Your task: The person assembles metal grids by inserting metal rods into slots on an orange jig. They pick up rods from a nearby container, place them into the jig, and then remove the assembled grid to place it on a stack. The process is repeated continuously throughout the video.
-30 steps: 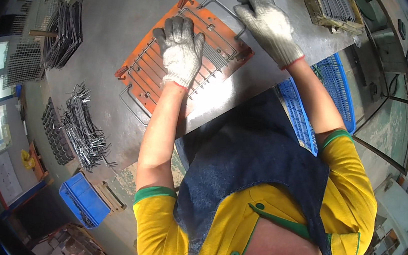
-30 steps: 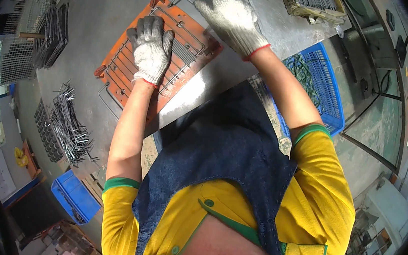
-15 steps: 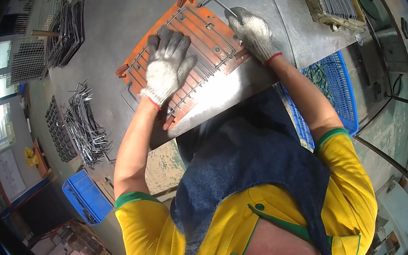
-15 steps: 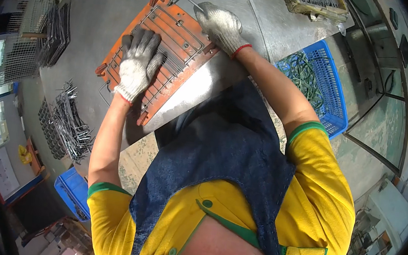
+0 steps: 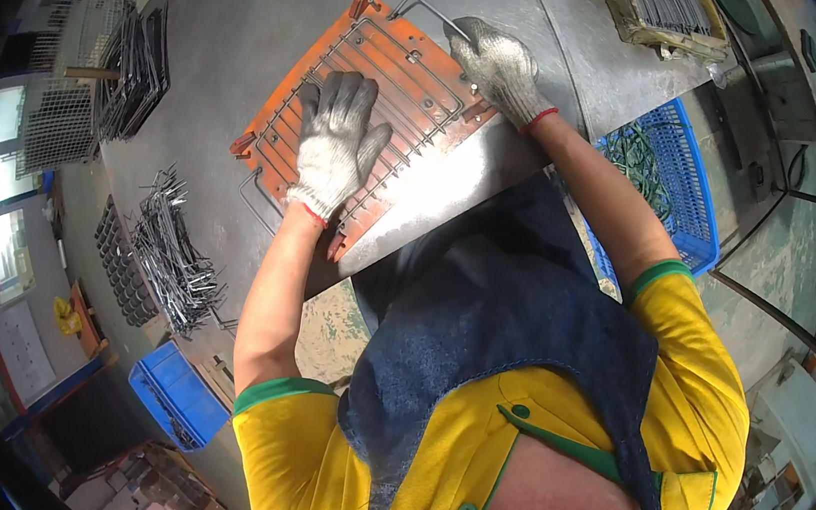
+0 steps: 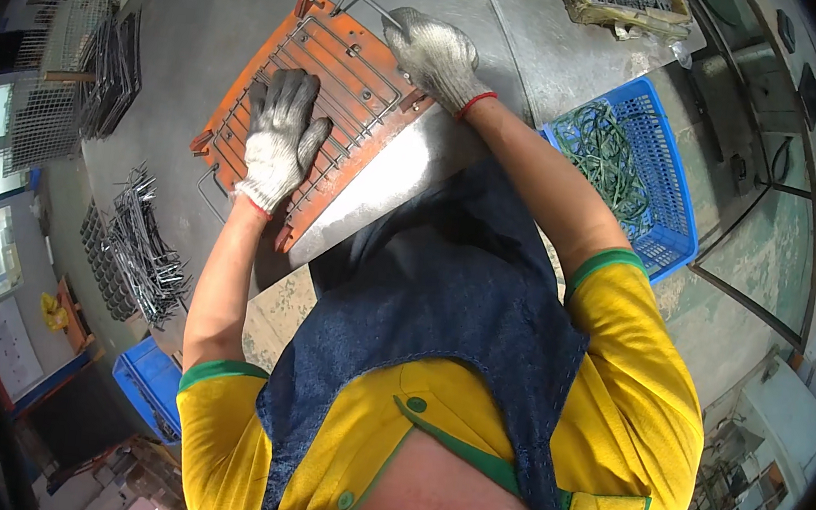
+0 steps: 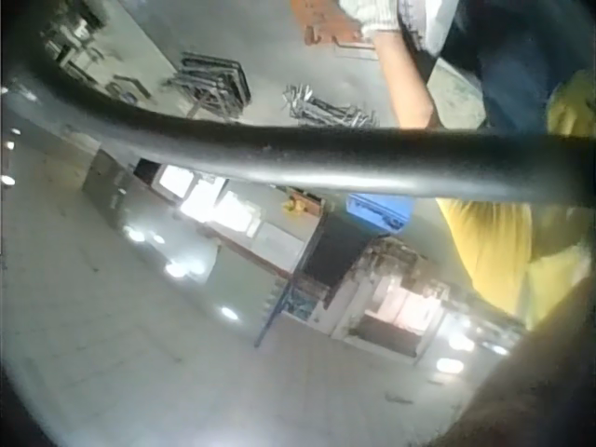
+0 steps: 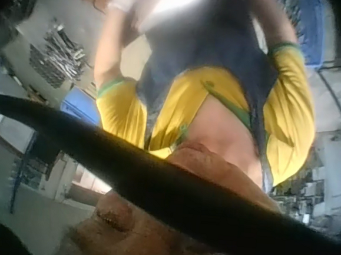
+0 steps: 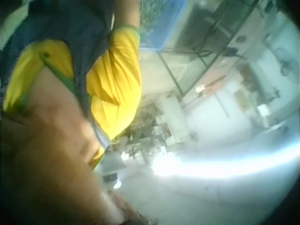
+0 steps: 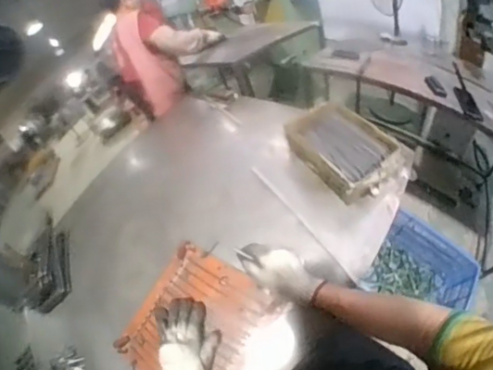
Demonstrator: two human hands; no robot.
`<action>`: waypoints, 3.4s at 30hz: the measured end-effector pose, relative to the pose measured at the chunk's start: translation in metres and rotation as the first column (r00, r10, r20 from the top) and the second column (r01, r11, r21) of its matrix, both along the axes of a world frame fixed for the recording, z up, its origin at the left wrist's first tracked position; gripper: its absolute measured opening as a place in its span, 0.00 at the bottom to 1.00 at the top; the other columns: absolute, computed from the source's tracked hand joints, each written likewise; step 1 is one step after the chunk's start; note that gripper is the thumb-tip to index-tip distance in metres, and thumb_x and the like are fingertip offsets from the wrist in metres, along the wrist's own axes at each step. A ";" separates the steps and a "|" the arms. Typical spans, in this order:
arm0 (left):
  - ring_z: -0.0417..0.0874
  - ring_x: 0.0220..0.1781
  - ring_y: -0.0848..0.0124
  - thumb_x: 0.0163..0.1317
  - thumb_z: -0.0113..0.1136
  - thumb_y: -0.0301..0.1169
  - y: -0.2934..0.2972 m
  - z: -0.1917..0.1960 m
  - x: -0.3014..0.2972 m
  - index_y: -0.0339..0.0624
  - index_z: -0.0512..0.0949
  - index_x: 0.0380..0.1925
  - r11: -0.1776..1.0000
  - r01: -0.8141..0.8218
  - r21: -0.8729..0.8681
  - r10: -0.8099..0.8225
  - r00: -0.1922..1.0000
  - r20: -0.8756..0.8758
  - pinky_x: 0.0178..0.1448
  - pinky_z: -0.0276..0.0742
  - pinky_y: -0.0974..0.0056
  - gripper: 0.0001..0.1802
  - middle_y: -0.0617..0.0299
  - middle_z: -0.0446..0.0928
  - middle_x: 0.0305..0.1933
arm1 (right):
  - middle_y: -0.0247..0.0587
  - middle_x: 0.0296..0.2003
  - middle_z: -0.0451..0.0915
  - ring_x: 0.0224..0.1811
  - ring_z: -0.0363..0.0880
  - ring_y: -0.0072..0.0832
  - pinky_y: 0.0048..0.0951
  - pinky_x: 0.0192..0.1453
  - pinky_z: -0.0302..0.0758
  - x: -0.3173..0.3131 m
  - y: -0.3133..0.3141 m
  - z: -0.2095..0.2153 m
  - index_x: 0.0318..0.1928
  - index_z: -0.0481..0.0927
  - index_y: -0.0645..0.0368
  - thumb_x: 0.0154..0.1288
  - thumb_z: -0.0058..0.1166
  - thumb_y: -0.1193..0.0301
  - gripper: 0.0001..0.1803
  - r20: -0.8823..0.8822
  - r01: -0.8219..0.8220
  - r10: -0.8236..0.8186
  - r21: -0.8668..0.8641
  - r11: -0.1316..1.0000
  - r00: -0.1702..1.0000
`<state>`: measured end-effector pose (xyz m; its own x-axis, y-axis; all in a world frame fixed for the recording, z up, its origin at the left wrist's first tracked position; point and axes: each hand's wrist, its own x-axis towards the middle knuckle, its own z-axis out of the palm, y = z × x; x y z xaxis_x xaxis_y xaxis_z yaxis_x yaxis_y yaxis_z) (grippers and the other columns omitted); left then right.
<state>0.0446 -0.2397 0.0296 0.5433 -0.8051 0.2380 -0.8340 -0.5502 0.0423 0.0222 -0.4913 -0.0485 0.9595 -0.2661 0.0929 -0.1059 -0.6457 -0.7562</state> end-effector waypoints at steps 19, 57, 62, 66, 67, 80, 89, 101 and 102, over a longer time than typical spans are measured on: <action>0.65 0.69 0.48 0.63 0.55 0.40 0.048 0.021 -0.021 0.40 0.69 0.61 0.989 -0.026 0.146 0.042 0.993 -0.110 0.72 0.53 0.43 0.28 0.47 0.69 0.64 | 0.42 0.40 0.84 0.29 0.86 0.29 0.32 0.38 0.80 0.001 -0.002 0.006 0.55 0.79 0.52 0.69 0.48 0.55 0.21 0.002 0.024 -0.024 -0.064 0.998 1.000; 0.63 0.68 0.51 0.61 0.58 0.46 0.060 0.001 -0.008 0.40 0.70 0.60 1.000 -0.008 0.003 0.009 0.997 -0.080 0.74 0.51 0.43 0.31 0.49 0.67 0.61 | 0.41 0.31 0.84 0.23 0.84 0.33 0.36 0.34 0.78 -0.006 0.008 0.030 0.51 0.79 0.51 0.70 0.48 0.54 0.18 0.001 0.050 -0.051 0.197 0.979 0.999; 0.65 0.68 0.53 0.56 0.63 0.48 0.068 0.033 -0.017 0.40 0.71 0.58 0.967 -0.218 -0.132 0.184 0.956 -0.226 0.73 0.54 0.44 0.33 0.51 0.69 0.60 | 0.37 0.32 0.84 0.25 0.83 0.25 0.27 0.28 0.78 -0.004 0.003 0.024 0.54 0.79 0.54 0.69 0.52 0.59 0.18 -0.032 0.048 -0.043 0.189 0.981 0.999; 0.64 0.69 0.55 0.56 0.62 0.51 0.098 0.007 -0.016 0.42 0.71 0.59 0.989 -0.096 0.111 0.096 0.995 0.000 0.72 0.53 0.42 0.35 0.52 0.69 0.62 | 0.40 0.31 0.84 0.24 0.84 0.31 0.33 0.33 0.78 -0.004 0.006 0.027 0.52 0.80 0.52 0.70 0.49 0.55 0.19 -0.014 0.058 -0.056 0.180 0.982 0.998; 0.64 0.69 0.55 0.56 0.62 0.51 0.097 0.006 -0.015 0.42 0.71 0.59 0.986 -0.099 0.132 0.100 0.995 -0.006 0.73 0.53 0.42 0.35 0.52 0.69 0.62 | 0.41 0.31 0.84 0.23 0.84 0.33 0.36 0.35 0.78 -0.006 0.007 0.027 0.51 0.80 0.51 0.70 0.47 0.53 0.20 0.008 0.064 -0.066 0.183 0.981 0.998; 0.71 0.64 0.59 0.64 0.54 0.47 0.084 0.022 0.011 0.45 0.75 0.55 0.919 -0.248 0.306 0.212 0.966 0.145 0.69 0.55 0.46 0.25 0.56 0.76 0.58 | 0.43 0.28 0.83 0.23 0.83 0.32 0.34 0.29 0.77 -0.007 0.010 0.032 0.48 0.80 0.55 0.70 0.49 0.57 0.16 -0.002 0.062 -0.062 0.159 0.985 0.998; 0.81 0.48 0.50 0.67 0.47 0.47 0.110 -0.002 0.095 0.48 0.81 0.47 0.873 -0.465 0.151 0.485 0.862 -0.147 0.53 0.75 0.50 0.21 0.48 0.81 0.45 | 0.36 0.29 0.83 0.23 0.81 0.22 0.27 0.26 0.76 -0.008 0.008 0.030 0.53 0.80 0.55 0.69 0.53 0.62 0.17 0.008 0.065 -0.067 0.169 0.983 0.998; 0.82 0.49 0.51 0.67 0.52 0.47 0.089 0.022 0.091 0.45 0.81 0.44 0.792 -0.588 -0.163 0.542 0.801 -0.254 0.52 0.76 0.53 0.20 0.49 0.82 0.43 | 0.50 0.42 0.83 0.45 0.81 0.38 0.37 0.49 0.76 -0.028 -0.008 0.057 0.54 0.79 0.57 0.70 0.49 0.61 0.18 0.024 -0.026 0.024 0.090 0.996 0.999; 0.82 0.49 0.52 0.67 0.52 0.46 0.078 0.034 0.078 0.44 0.81 0.45 0.823 -0.531 -0.200 0.473 0.837 -0.276 0.52 0.76 0.53 0.19 0.49 0.82 0.43 | 0.53 0.45 0.82 0.52 0.81 0.43 0.40 0.54 0.75 -0.028 -0.012 0.070 0.54 0.79 0.56 0.70 0.49 0.60 0.18 -0.005 -0.040 0.040 0.097 0.995 0.999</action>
